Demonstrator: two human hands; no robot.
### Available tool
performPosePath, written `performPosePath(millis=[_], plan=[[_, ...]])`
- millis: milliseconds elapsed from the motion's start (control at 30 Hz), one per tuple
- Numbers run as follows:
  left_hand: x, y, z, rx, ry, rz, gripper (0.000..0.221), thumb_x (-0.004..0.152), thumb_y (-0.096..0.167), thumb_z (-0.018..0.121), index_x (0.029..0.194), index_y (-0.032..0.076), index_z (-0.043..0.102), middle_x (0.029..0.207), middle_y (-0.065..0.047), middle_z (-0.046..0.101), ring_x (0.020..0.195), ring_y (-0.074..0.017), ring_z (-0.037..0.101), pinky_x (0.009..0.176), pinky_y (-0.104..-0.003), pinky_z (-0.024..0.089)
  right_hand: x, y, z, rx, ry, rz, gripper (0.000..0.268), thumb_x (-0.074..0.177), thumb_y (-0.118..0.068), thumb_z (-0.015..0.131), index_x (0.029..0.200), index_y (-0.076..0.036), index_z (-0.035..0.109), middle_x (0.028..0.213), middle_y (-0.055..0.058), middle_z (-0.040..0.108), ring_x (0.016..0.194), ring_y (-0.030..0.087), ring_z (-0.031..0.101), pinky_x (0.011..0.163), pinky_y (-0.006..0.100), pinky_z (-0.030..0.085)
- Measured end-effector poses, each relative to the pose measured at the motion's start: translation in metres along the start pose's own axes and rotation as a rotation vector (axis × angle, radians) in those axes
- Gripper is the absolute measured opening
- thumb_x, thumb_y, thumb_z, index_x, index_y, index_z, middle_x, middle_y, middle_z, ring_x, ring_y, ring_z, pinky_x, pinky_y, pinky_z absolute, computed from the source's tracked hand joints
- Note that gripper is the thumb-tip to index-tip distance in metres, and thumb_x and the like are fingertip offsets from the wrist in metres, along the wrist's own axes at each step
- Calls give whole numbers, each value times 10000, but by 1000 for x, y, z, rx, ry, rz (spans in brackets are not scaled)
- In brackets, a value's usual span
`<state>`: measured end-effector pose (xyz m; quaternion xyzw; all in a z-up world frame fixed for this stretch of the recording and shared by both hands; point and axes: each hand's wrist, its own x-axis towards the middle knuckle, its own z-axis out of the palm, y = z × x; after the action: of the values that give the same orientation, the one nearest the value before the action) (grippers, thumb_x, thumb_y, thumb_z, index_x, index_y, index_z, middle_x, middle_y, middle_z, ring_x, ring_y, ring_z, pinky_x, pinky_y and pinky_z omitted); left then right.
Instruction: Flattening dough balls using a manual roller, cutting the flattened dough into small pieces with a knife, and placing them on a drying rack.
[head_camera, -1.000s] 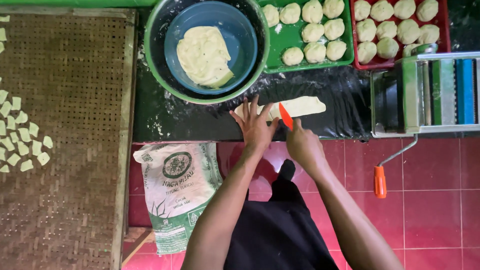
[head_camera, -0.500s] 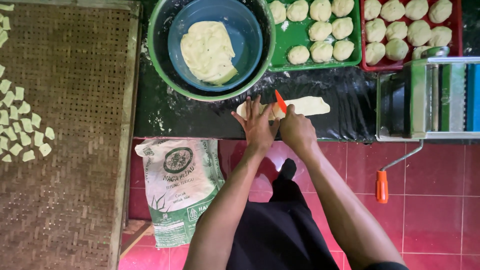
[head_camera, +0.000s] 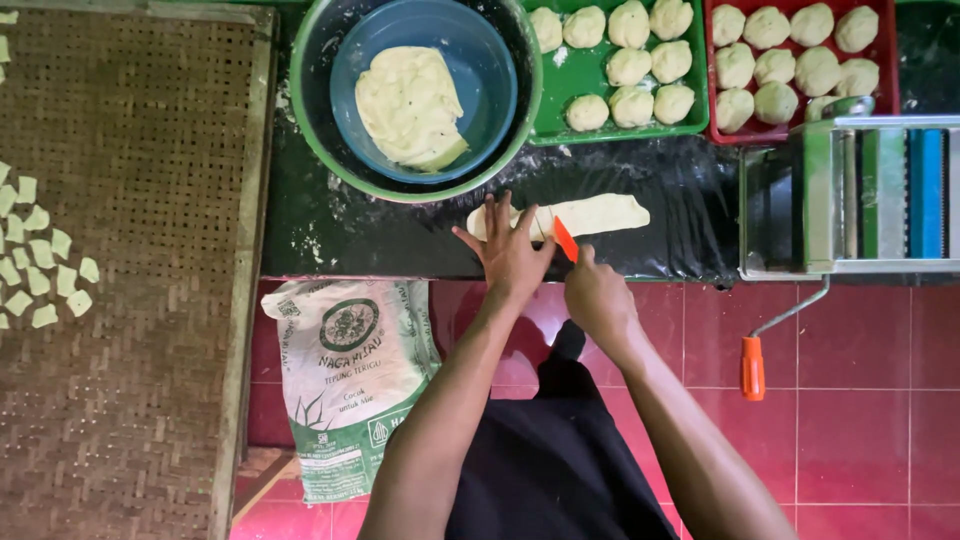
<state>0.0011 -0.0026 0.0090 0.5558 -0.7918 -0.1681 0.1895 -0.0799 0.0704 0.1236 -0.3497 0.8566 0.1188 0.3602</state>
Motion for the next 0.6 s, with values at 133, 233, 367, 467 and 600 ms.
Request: performPosePath(millis=[133, 233, 367, 467, 600], plan=[[1, 5, -12, -19, 62, 41, 445, 702, 436, 810, 1111, 267, 764, 1409, -41, 573, 1431, -311, 462, 1038, -867, 150, -8, 14, 5, 41, -4, -3, 402, 1008, -199, 342, 1372, -32, 384, 1089, 309, 694, 1055, 549, 683, 874, 652, 560], [0, 10, -20, -78, 40, 71, 480, 734, 397, 828, 1172, 213, 762, 1412, -93, 584, 1424, -364, 460, 1064, -847, 82, -6, 26, 6, 82, -41, 20, 474, 985, -231, 341, 1420, -43, 362, 1072, 311, 691, 1035, 567, 679, 864, 665, 554], [-4, 8, 1, -72, 6, 87, 550, 715, 400, 852, 1231, 259, 727, 1463, -61, 543, 1462, -367, 405, 1111, -828, 54, -15, 26, -18, 138, -7, -43, 443, 987, -230, 349, 1387, -53, 414, 1091, 368, 674, 1065, 594, 655, 884, 681, 535], [-4, 12, 1, -61, -46, 73, 514, 777, 414, 820, 1262, 288, 703, 1496, -33, 503, 1492, -363, 354, 1127, -820, 32, 4, 21, -27, 144, 46, -50, 456, 982, -227, 354, 1397, -45, 404, 1068, 370, 666, 1038, 598, 659, 857, 680, 540], [-3, 14, -2, -58, -69, 47, 487, 791, 410, 812, 1246, 280, 700, 1481, -43, 510, 1482, -362, 367, 1124, -833, 18, 24, -1, -40, 140, 54, -33, 474, 965, -194, 355, 1403, -29, 430, 1130, 366, 659, 1065, 584, 653, 862, 666, 546]])
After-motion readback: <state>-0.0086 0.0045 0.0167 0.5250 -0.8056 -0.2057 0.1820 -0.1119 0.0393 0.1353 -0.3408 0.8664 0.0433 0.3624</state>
